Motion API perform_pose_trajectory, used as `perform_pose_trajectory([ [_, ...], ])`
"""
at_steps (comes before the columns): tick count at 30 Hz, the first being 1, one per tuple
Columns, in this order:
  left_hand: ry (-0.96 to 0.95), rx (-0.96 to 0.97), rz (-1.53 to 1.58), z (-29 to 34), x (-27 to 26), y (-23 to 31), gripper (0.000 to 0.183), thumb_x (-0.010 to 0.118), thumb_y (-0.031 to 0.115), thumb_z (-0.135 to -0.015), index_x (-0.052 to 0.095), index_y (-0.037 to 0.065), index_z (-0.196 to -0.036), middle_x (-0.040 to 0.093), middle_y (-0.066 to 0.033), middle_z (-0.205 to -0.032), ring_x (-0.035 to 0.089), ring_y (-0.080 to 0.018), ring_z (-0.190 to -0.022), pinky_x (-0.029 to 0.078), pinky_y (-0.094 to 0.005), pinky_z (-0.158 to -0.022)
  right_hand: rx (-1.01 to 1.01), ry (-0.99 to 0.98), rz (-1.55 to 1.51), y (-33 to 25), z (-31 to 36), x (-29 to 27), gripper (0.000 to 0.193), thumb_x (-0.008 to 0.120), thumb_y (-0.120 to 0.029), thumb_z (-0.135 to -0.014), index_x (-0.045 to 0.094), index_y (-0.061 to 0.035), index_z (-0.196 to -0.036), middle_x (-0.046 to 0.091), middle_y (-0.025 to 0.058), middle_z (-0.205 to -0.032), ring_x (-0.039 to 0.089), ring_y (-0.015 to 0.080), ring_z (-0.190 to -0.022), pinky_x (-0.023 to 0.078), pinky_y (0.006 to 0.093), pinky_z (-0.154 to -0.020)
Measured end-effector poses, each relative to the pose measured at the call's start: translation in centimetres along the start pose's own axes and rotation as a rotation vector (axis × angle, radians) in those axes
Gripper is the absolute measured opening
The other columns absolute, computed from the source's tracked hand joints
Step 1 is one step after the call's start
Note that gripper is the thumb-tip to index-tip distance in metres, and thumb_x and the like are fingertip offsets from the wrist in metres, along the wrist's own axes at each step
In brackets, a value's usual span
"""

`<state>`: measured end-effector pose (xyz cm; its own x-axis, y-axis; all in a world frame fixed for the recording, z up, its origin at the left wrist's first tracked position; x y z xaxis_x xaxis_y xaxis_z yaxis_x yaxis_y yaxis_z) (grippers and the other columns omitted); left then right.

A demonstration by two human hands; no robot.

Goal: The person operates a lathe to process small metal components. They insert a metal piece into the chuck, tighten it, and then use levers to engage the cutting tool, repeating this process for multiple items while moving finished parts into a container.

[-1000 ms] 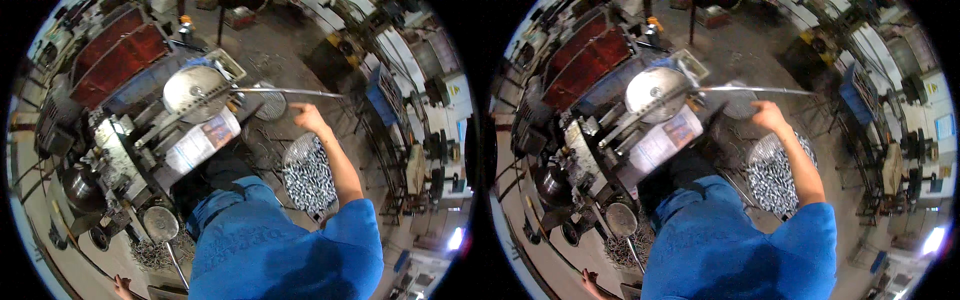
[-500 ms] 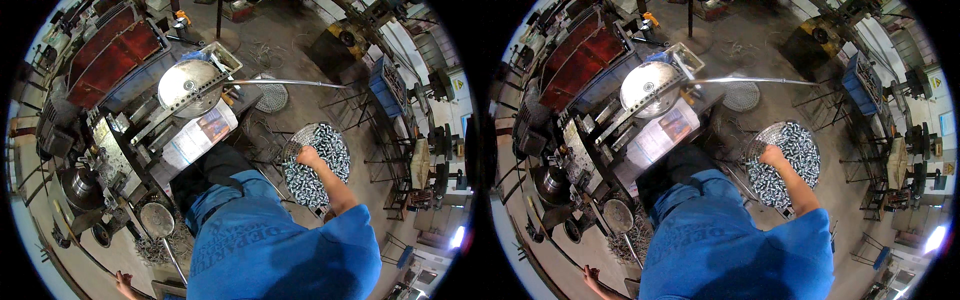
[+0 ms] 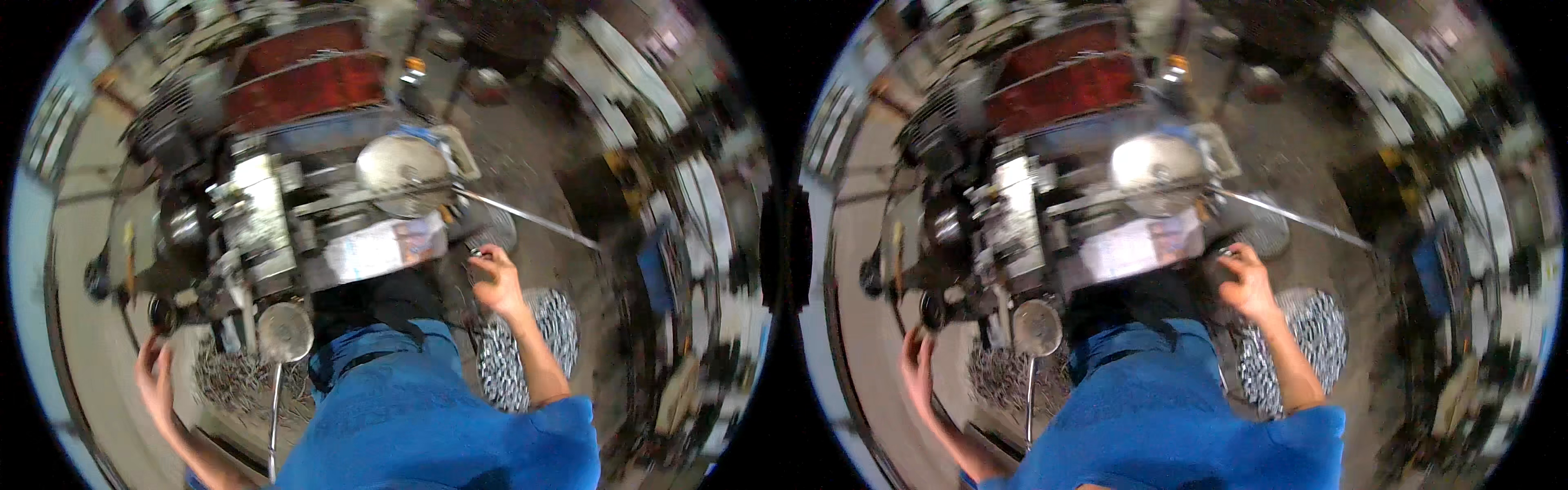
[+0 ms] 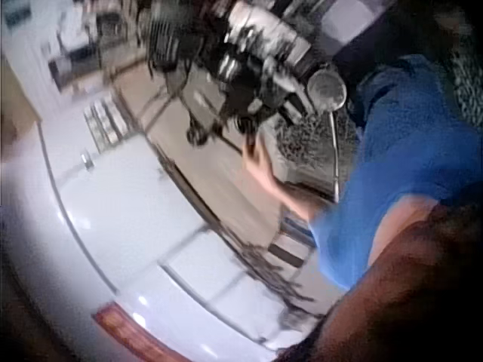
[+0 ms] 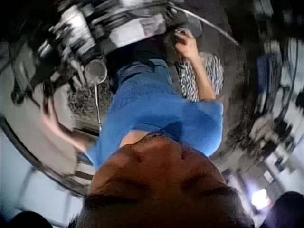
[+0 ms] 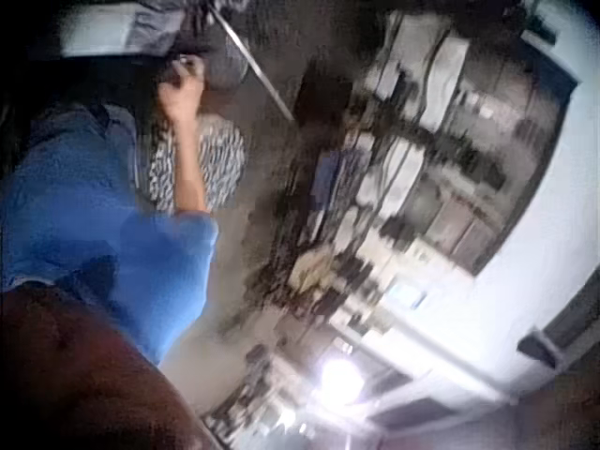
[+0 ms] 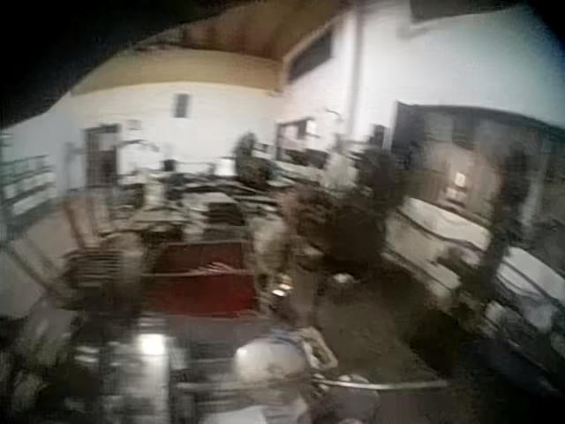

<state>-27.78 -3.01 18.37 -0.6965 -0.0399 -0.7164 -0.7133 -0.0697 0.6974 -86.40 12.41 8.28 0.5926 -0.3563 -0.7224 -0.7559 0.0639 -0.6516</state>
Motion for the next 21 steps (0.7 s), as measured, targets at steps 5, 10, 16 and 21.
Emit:
perform_pose_trajectory([
  [5,-0.183,0.552,0.021,-0.4,9.9,14.7,0.028,0.063,0.027,-0.081,0.064,0.003,-0.094,0.063,-0.0165,-0.077,0.063,-0.0314,-0.070,0.048,-0.0355,-0.060,-0.689,-0.191,-0.246,-17.5,-6.8,7.7,0.051,0.062,-0.011,-0.057,0.058,-0.0013,-0.107,0.048,0.0219,-0.117,0.055,0.0343,-0.096,0.046,0.0410,-0.083],
  [10,-0.252,0.566,0.210,0.1,13.2,15.9,0.036,0.055,0.040,-0.085,0.066,0.007,-0.080,0.061,-0.0125,-0.063,0.061,-0.0295,-0.059,0.046,-0.0373,-0.054,-0.944,-0.281,-0.283,-28.0,-8.0,9.5,0.044,0.061,-0.009,-0.056,0.059,0.0040,-0.099,0.048,0.0221,-0.114,0.054,0.0355,-0.095,0.047,0.0394,-0.081],
  [16,-0.239,0.518,0.313,-0.6,12.1,13.4,0.038,0.056,0.038,-0.086,0.065,0.002,-0.075,0.060,-0.0133,-0.061,0.060,-0.0263,-0.055,0.044,-0.0346,-0.051,-0.979,-0.331,-0.288,-29.7,-8.4,11.2,0.046,0.060,-0.013,-0.056,0.062,0.0038,-0.099,0.051,0.0207,-0.110,0.056,0.0323,-0.088,0.047,0.0382,-0.079],
  [21,-0.250,0.517,0.325,-1.3,11.5,12.2,0.040,0.058,0.038,-0.085,0.063,0.001,-0.072,0.059,-0.0120,-0.059,0.058,-0.0220,-0.052,0.043,-0.0326,-0.049,-1.100,-0.326,-0.144,-31.7,-9.4,11.8,0.037,0.062,-0.010,-0.050,0.064,-0.0031,-0.087,0.058,0.0126,-0.099,0.056,0.0298,-0.084,0.049,0.0370,-0.073],
])
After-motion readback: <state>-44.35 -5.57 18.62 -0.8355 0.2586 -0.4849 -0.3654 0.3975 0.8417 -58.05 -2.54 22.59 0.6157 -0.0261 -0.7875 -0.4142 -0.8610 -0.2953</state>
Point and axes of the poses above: each hand's wrist, its own z-axis away from the middle knuckle, its own x-axis out of the palm, y = z × x, the point moved 5 cm from there along -z, towards the middle knuckle
